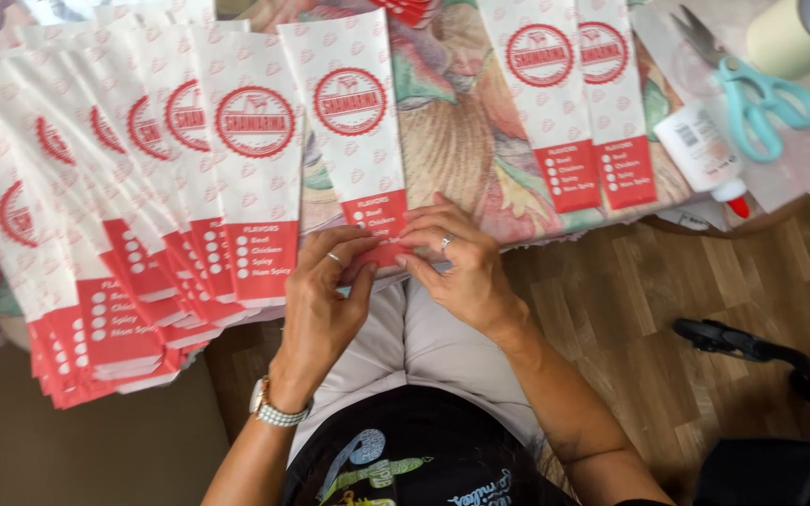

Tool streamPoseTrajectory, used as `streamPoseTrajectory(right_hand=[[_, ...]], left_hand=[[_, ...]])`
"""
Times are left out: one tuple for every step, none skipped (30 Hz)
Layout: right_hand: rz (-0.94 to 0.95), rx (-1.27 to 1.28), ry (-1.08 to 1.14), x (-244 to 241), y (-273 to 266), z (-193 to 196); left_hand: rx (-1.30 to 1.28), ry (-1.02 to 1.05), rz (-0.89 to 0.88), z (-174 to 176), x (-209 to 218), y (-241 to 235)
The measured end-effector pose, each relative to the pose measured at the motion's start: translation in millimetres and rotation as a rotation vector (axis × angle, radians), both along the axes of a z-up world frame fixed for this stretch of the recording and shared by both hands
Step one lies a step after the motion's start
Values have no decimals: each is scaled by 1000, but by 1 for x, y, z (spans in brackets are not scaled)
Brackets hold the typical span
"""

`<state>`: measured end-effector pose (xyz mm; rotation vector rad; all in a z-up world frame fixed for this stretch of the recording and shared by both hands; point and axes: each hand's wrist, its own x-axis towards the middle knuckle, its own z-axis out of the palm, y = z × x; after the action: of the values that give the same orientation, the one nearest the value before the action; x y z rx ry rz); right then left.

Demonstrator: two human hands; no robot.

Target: The person arranges printed paper wrappers on a table, then applies glue from a white bottle along the bottom edge of each wrapper and presses the edges to seal them. The wrappers are handled one at a time and stacked as they are completed.

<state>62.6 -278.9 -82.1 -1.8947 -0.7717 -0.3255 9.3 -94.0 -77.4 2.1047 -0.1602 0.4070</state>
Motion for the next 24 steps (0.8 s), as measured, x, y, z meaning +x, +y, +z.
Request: streamPoseTrajectory(right_hand=[[-15,-3,-1,1,-4,1],[11,10,29,2,-7,1],[36,24,59,3,-10,2],[25,24,56,5,-21,5],[-10,11,10,7,-32,9],[-41,-1,-36,9,-41,12],[-49,-1,-39,10,-54,12],[-185,-30,-97,11,-67,12],[-321,-59,-154,12,-79,11],[-320,-58,-156,14,-92,9],[-379,-122,-204,16,-105,6],[-438,-186,-249,16,-118,2],[-437,-185,-249,17,-123,-3],[-451,-235,-235,17,-129,-9],[-464,-284,-221,17,-134,-15],[-466,-286,-220,16,-134,-16],[-474,-290,-219,16,-134,-17],[-482,-292,-217,15,-133,-19],[-484,-293,-215,14,-134,-20],[-488,-288,-204,14,-134,-21],[-493,-283,-192,14,-135,-22],[-494,-283,-191,15,-134,-22],[-500,-279,-203,15,-134,-23],[-503,-277,-213,15,-133,-23]], left_hand=[[-3,-1,-15,9,1,-2],[43,-2,-49,17,2,-4],[89,-5,-82,26,3,-5],[89,-8,-94,26,6,-6],[130,-10,-112,25,9,-7],[173,-11,-126,25,11,-7],[173,-14,-133,18,16,-11],[192,-54,-144,11,21,-15],[211,-94,-155,4,25,-19],[212,-96,-154,3,30,-30],[190,-115,-175,1,35,-40],[168,-132,-196,0,39,-50],[169,-132,-196,-4,44,-59],[179,-159,-195,-8,50,-69],[188,-185,-194,-13,56,-79],[186,-184,-196,-14,60,-87],[172,-194,-186,-15,64,-95],[159,-203,-177,-16,67,-103],[159,-201,-179,-16,68,-107],[140,-184,-170,-17,70,-111],[121,-166,-162,-18,72,-114],[121,-166,-164,-17,72,-117],[114,-168,-156,-17,73,-120],[106,-169,-146,-17,72,-123]])
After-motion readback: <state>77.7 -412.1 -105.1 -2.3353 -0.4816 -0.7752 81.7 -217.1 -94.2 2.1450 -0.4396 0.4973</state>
